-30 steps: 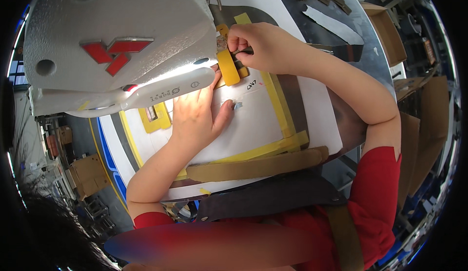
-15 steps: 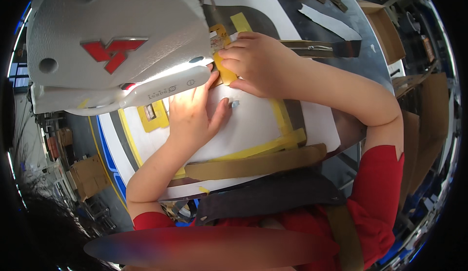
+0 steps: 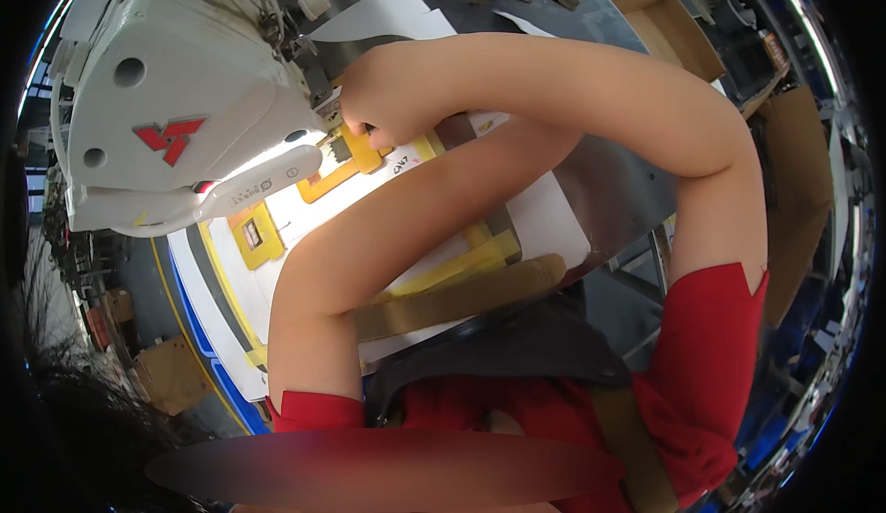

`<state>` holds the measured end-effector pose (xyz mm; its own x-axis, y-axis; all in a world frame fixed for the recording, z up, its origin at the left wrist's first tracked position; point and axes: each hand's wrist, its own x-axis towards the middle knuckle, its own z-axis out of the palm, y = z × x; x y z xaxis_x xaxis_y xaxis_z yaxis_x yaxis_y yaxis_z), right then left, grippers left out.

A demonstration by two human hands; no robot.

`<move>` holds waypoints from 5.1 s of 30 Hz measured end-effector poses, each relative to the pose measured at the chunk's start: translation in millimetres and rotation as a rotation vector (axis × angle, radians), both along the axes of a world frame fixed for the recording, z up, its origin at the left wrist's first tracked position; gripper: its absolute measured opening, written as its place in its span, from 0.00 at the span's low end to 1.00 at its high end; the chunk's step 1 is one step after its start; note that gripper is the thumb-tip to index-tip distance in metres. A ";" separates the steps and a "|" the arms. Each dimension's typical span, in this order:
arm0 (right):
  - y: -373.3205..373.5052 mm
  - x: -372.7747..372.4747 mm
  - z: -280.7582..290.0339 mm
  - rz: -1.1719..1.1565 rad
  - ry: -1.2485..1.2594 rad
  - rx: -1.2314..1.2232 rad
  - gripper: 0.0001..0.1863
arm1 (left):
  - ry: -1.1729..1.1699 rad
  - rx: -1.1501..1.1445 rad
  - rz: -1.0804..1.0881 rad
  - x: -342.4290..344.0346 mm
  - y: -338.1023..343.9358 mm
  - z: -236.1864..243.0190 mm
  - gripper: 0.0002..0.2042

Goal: Sewing small webbing straps and buckles onto a larger textile assembly using an industrial sewing machine.

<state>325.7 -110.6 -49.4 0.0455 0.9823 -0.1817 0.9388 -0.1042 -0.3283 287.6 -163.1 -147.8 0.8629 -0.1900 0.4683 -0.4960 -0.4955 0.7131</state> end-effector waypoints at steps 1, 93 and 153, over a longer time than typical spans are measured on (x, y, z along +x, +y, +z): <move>1.4 -0.8 -1.6 0.019 0.003 0.011 0.15 | 0.014 -0.050 -0.110 3.0 8.0 -2.5 0.10; -29.9 -33.6 -45.7 -0.144 -0.103 0.493 0.17 | 0.512 0.306 0.559 -124.9 248.3 33.1 0.19; -33.7 -35.5 -49.3 -0.107 -0.178 0.465 0.20 | -0.018 0.652 0.327 -134.8 207.4 38.7 0.21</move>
